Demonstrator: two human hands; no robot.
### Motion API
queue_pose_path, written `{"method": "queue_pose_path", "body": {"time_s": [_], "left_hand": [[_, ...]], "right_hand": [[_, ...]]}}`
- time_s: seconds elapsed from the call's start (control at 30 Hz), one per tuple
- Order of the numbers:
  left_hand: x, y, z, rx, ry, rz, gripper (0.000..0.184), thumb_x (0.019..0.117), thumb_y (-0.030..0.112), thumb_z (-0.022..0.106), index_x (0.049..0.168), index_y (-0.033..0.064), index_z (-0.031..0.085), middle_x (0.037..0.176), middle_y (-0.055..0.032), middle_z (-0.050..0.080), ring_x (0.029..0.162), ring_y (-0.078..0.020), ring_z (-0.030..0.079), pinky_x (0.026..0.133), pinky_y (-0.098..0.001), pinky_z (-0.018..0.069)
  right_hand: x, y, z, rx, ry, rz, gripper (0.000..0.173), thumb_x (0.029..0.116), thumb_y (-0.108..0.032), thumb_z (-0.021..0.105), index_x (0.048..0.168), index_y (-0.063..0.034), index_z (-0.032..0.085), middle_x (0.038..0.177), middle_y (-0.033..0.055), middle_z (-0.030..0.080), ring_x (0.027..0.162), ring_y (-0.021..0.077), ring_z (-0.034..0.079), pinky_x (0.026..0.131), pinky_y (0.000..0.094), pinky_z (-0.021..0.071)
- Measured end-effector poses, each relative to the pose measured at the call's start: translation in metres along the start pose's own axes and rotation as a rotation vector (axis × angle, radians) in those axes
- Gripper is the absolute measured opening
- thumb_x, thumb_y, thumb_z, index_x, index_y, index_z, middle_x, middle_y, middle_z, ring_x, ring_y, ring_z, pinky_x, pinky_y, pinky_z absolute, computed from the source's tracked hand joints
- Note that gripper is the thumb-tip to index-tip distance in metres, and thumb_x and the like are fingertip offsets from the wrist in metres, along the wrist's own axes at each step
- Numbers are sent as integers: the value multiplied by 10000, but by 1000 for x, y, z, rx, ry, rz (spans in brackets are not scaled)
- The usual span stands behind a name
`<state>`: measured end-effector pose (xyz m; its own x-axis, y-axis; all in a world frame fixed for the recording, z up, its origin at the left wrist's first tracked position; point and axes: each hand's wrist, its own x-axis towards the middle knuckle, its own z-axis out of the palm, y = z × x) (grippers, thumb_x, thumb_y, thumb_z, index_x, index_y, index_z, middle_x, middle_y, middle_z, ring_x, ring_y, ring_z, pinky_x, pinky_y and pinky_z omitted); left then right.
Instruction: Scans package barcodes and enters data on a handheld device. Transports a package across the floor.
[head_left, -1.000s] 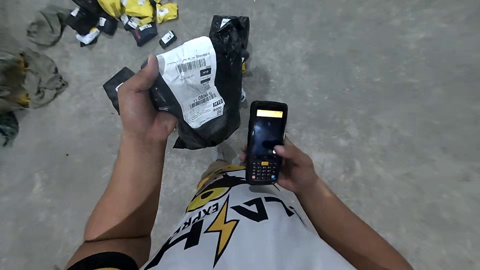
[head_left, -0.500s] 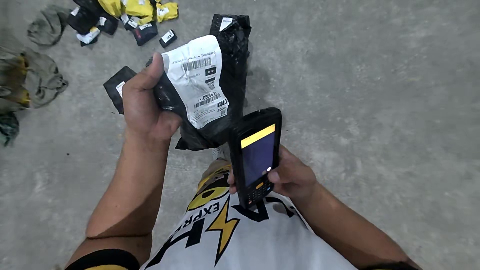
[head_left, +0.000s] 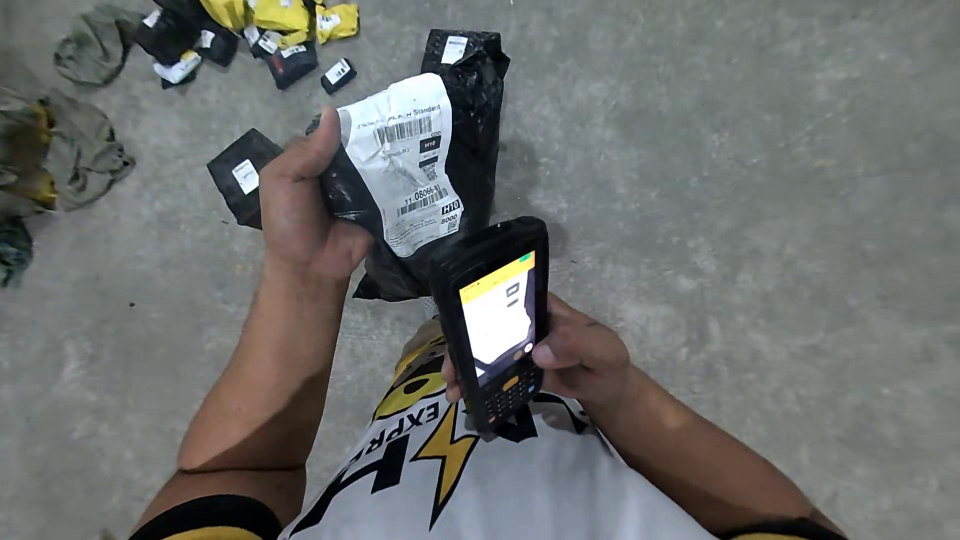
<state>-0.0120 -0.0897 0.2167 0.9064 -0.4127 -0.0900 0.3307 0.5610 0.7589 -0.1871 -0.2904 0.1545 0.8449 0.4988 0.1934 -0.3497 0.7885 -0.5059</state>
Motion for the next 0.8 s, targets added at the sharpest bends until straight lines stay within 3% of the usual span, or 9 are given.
{"method": "queue_pose_path", "body": {"time_s": [0.8], "left_hand": [[-10, 5, -4, -42, -18, 4, 435, 1113, 298, 297, 1198, 0, 603, 1127, -193, 692, 1087, -279, 689, 969, -506, 568]], "right_hand": [[-2, 12, 9, -38, -18, 6, 544, 932, -143, 550, 1462, -164, 429, 1290, 180, 630, 1179, 360, 633, 999, 555, 532]]}}
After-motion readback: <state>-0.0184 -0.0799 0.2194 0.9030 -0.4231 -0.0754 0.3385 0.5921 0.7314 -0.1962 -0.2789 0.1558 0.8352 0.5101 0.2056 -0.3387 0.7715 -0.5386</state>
